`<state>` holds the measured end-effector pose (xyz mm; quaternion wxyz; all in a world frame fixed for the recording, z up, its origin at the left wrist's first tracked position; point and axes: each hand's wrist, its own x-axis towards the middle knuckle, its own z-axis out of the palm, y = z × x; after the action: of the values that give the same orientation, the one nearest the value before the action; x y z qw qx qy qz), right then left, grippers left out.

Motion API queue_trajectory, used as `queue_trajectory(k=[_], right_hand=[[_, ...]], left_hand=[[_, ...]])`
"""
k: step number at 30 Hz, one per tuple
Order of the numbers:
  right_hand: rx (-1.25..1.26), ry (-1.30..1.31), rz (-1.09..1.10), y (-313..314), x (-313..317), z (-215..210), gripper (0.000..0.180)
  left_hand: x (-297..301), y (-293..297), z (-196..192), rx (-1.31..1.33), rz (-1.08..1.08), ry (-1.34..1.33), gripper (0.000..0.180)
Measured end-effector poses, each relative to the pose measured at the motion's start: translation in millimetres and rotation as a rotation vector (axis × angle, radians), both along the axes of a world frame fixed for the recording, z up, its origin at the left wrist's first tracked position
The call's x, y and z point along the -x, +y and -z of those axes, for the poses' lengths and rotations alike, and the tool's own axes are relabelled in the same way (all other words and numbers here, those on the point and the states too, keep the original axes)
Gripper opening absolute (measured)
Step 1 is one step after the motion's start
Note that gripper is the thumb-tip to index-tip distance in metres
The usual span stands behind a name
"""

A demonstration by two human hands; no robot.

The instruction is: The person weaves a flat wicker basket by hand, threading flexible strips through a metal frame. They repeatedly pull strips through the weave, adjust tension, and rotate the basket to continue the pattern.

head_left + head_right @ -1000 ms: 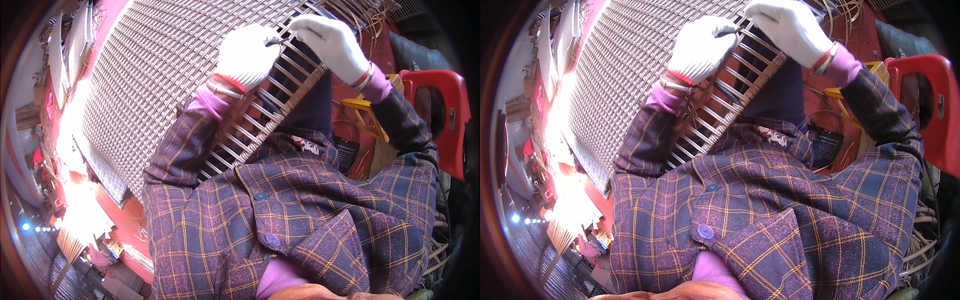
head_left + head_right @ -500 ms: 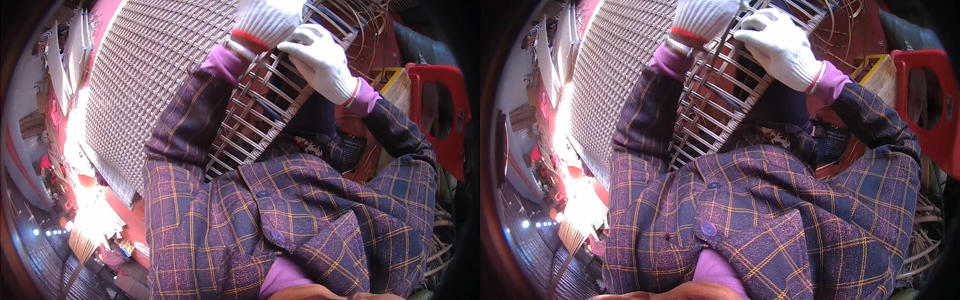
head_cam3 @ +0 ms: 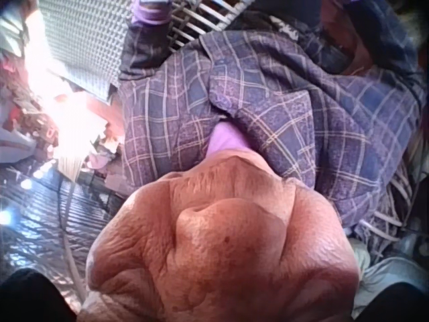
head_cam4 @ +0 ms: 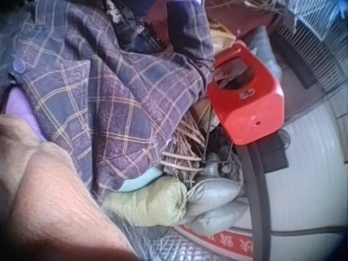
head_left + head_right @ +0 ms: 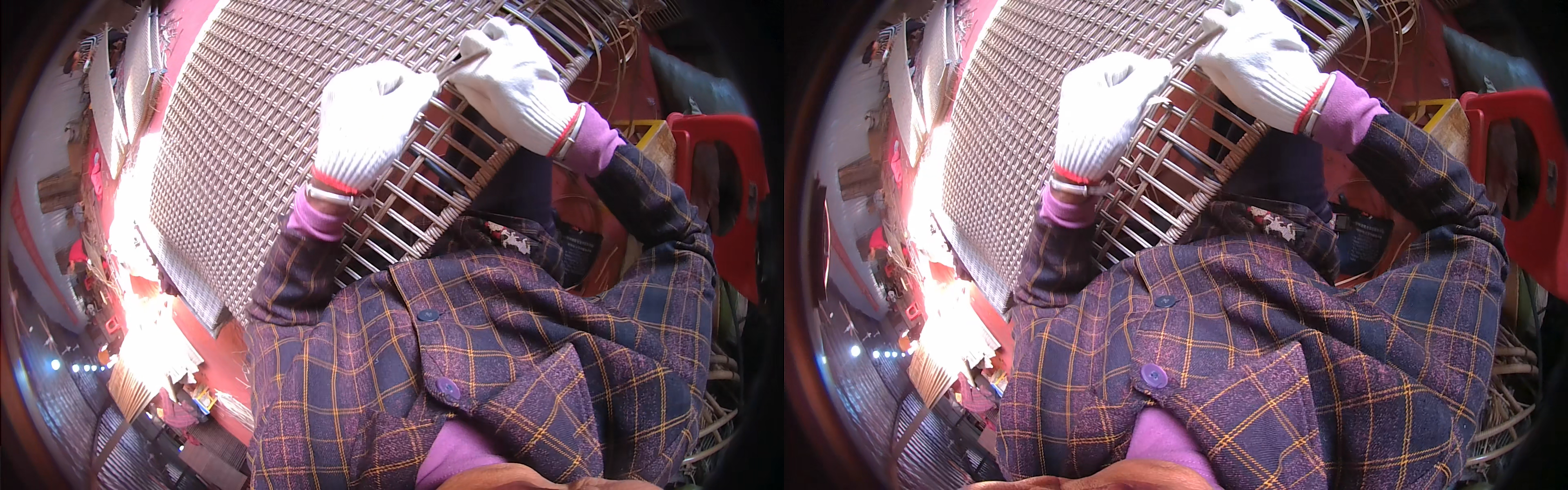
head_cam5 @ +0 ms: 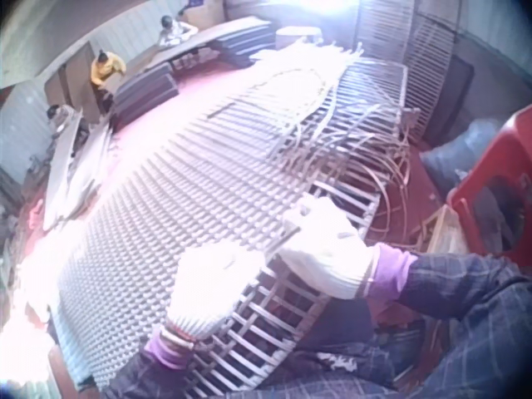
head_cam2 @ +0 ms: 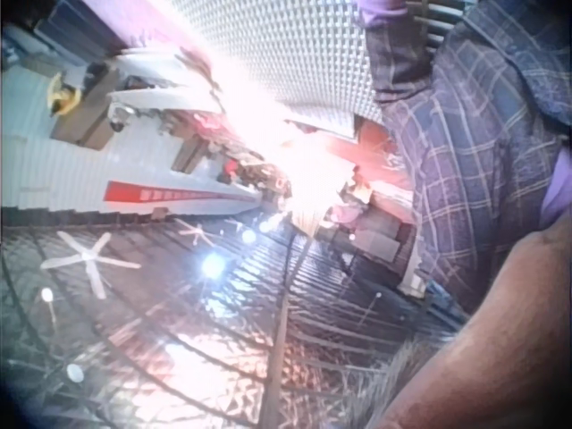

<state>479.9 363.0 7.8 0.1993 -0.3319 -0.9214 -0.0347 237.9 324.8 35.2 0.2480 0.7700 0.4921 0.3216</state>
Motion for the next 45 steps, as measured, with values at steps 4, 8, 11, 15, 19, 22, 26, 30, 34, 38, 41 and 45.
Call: queue_trajectory(k=[4, 8, 11, 15, 19, 22, 26, 30, 34, 38, 41, 45], right_hand=[[0.31, -0.054, 0.038, 10, 7, 1, 0.015], [0.47, -0.1, -0.101, 32, 7, 1, 0.022], [0.601, -0.059, -0.171, 47, 7, 2, 0.02], [0.682, -0.122, -0.265, 57, 8, 4, 0.02], [0.715, -0.12, -0.306, 61, 10, 2, 0.02], [0.832, -0.181, -0.273, 62, 12, -1, 0.019], [0.979, -0.259, -0.155, 65, 13, 0, 0.018], [0.846, -0.358, -0.306, 74, 15, 1, 0.019], [0.989, -0.264, -0.141, 71, 15, 4, 0.021], [0.87, 0.122, -0.062, 52, 4, 7, 0.02], [0.943, 0.361, 0.124, 47, -17, -9, 0.018], [0.389, 0.33, 0.143, 58, -43, -54, 0.011]], left_hand=[[7, -28, -4, 0.027, -0.043, 0.016, 0.022], [13, -37, -4, 0.0, -0.02, 0.122, 0.021], [13, -32, -3, -0.056, 0.005, 0.228, 0.017], [8, -23, 9, -0.436, 0.131, 0.399, 0.01], [3, -16, 24, -0.419, 0.164, 0.393, 0.011], [-3, -5, 34, -0.455, 0.209, 0.374, 0.013], [-8, 2, 46, -0.308, 0.244, 0.33, 0.014], [1, -3, 50, -0.431, 0.187, 0.324, 0.01], [2, -9, 50, -0.463, 0.186, 0.37, 0.011], [-6, -13, 44, -0.259, 0.044, 0.206, 0.015], [-10, -18, 32, 0.022, -0.133, -0.05, 0.017], [-19, 0, 19, 0.046, -0.178, -0.27, 0.02]])
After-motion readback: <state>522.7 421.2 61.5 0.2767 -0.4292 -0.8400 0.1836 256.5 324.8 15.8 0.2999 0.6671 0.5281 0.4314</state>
